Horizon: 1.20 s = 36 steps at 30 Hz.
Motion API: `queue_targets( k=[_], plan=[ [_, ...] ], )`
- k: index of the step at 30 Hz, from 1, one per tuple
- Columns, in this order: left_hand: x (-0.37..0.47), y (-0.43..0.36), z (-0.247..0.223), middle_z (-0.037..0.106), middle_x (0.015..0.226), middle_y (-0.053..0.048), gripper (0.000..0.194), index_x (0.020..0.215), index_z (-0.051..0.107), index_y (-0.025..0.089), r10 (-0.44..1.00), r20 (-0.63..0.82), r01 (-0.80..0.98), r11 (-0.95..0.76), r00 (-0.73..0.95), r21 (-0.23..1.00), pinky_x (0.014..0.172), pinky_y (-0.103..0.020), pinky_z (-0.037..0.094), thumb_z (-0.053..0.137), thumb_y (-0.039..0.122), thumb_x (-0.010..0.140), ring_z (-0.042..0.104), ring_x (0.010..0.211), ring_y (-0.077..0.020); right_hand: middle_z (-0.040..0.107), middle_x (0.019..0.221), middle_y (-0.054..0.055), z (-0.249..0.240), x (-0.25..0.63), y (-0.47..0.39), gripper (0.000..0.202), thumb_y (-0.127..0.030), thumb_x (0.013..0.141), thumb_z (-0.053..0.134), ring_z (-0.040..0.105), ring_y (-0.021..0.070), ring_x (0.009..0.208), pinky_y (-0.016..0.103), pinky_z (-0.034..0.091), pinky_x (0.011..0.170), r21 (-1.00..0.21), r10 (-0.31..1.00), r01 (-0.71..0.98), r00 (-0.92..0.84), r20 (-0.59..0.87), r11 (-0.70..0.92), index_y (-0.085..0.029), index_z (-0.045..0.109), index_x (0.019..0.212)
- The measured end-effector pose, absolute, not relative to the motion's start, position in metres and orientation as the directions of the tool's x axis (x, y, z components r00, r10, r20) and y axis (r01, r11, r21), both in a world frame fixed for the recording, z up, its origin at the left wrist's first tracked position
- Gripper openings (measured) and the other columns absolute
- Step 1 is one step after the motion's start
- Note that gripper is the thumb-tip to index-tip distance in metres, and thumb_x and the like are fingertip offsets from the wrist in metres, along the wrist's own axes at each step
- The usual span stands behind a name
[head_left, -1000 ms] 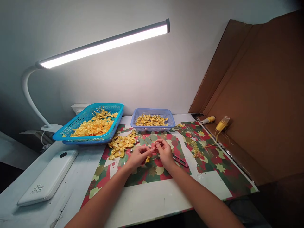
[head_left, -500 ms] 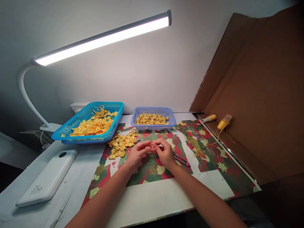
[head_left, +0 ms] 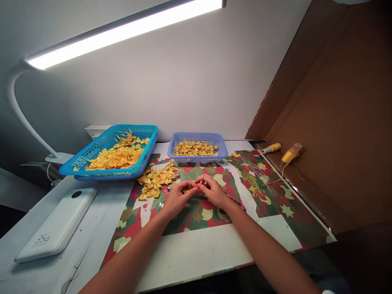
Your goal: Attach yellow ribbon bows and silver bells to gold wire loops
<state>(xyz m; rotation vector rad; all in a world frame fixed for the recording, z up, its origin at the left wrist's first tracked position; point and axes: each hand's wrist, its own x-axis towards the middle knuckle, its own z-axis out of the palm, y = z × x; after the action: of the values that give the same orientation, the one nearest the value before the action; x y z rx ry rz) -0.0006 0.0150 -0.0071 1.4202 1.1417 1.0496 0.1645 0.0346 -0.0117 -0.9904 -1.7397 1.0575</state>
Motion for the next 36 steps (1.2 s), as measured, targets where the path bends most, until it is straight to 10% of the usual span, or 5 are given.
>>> queue_targets(
  k=[18, 36],
  plan=[
    [-0.014, 0.022, -0.003, 0.065, 0.088, -0.005, 0.025, 0.075, 0.064, 0.020, 0.896, 0.169, 0.393, -0.342, 0.411, 0.854, 0.080, -0.031, 0.042, 0.053, 0.039, 0.088, 0.054, 0.086, -0.0199, 0.054, 0.096, 0.003, -0.007, 0.176, 0.033, 0.019, -0.027, 0.097, 0.036, 0.045, 0.0200, 0.096, 0.038, 0.041, 0.089, -0.800, 0.815, 0.406, -0.555, 0.168, 0.442, -0.024, 0.047, 0.081],
    [-0.006, 0.024, -0.008, 0.073, 0.081, -0.006, 0.029, 0.062, 0.069, 0.019, 0.977, 0.187, 0.386, -0.212, 0.103, 0.898, 0.075, -0.031, 0.047, 0.060, 0.039, 0.081, 0.064, 0.081, -0.0218, 0.054, 0.094, 0.005, -0.016, 0.167, 0.032, 0.015, -0.021, 0.094, 0.036, 0.045, 0.0218, 0.093, 0.039, 0.041, 0.085, -0.732, 0.880, 0.514, -0.396, 0.261, 0.448, -0.024, 0.043, 0.081]
  ],
)
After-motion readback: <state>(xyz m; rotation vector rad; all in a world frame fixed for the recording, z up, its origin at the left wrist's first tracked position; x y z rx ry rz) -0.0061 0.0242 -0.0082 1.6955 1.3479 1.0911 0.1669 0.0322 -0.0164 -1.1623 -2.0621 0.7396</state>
